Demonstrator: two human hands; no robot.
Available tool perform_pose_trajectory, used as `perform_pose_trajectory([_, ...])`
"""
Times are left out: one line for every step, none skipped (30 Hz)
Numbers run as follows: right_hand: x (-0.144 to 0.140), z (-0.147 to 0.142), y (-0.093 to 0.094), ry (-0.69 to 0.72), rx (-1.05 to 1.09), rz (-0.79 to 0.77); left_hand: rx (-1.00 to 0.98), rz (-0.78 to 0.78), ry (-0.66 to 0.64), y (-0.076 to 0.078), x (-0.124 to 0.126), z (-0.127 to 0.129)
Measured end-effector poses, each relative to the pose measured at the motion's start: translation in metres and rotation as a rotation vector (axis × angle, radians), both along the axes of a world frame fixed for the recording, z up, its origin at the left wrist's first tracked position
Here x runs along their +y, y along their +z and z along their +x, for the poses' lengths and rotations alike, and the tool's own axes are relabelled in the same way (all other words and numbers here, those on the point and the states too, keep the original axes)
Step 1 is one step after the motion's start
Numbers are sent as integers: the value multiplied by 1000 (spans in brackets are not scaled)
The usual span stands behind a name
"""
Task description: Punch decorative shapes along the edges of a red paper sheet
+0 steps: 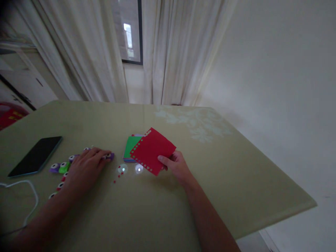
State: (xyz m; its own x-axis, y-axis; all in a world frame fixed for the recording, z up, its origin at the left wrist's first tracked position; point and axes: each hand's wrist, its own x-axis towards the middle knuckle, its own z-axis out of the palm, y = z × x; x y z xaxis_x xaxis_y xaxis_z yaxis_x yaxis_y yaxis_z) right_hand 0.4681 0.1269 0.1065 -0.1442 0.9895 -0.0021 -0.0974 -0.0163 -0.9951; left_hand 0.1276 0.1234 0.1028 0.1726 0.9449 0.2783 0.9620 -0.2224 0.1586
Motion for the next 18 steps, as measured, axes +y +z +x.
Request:
perform_pose_trajectory([1, 0, -1, -11, 0, -7, 5, -1, 0, 0, 0, 0])
perform_pose_trajectory([2, 1, -2, -24, -1, -16, 11, -4, 1, 0, -1, 1])
perform_pose_trajectory([2, 2, -3, -34, -1, -27, 16, -9, 2, 1, -1, 1])
perform_pose_trajectory([3, 2, -4, -42, -3, -38, 20, -16, 2, 1, -2, 2])
perform_pose_trajectory([3, 2, -3, -42, -7, -49, 21, -20, 2, 1, -2, 2])
perform_pose_trajectory([3, 3, -3, -37, -14, -59, 21, -20, 0, 1, -2, 2])
perform_pose_trajectory([2, 3, -2, -23, -23, -68, 18, -16, -3, 1, -2, 3])
perform_pose_trajectory([2, 2, 0, 0, -30, -73, 14, -10, -7, 1, -2, 3])
perform_pose_trajectory([1, 2, 1, 33, -33, -75, 12, -3, -10, 1, -2, 3])
perform_pose_trajectory([1, 1, 2, 71, -30, -73, 13, 1, -11, 1, -2, 3])
perform_pose_trajectory([0, 1, 3, 108, -27, -69, 18, -1, -11, 2, -2, 4])
perform_pose_trajectory([-1, 0, 3, 140, -31, -65, 27, -7, -9, 2, -2, 4])
perform_pose_trajectory([-2, 0, 3, 162, -52, -60, 39, -15, -6, 3, -2, 4])
perform_pose_trajectory([-3, -1, 3, 169, -93, -45, 49, -23, -3, 4, -2, 5])
perform_pose_trajectory([-4, -1, 3, 166, -155, -18, 52, -30, 1, 5, -2, 6])
perform_pose_trajectory([-6, -1, 4, 165, -232, 21, 45, -32, 5, 5, -2, 6])
perform_pose_trajectory([-8, -1, 5, 176, -318, 69, 21, -28, 11, 6, -2, 7])
perform_pose_trajectory([-9, -2, 6, 202, -413, 125, -33, -18, 17, 7, -2, 8])
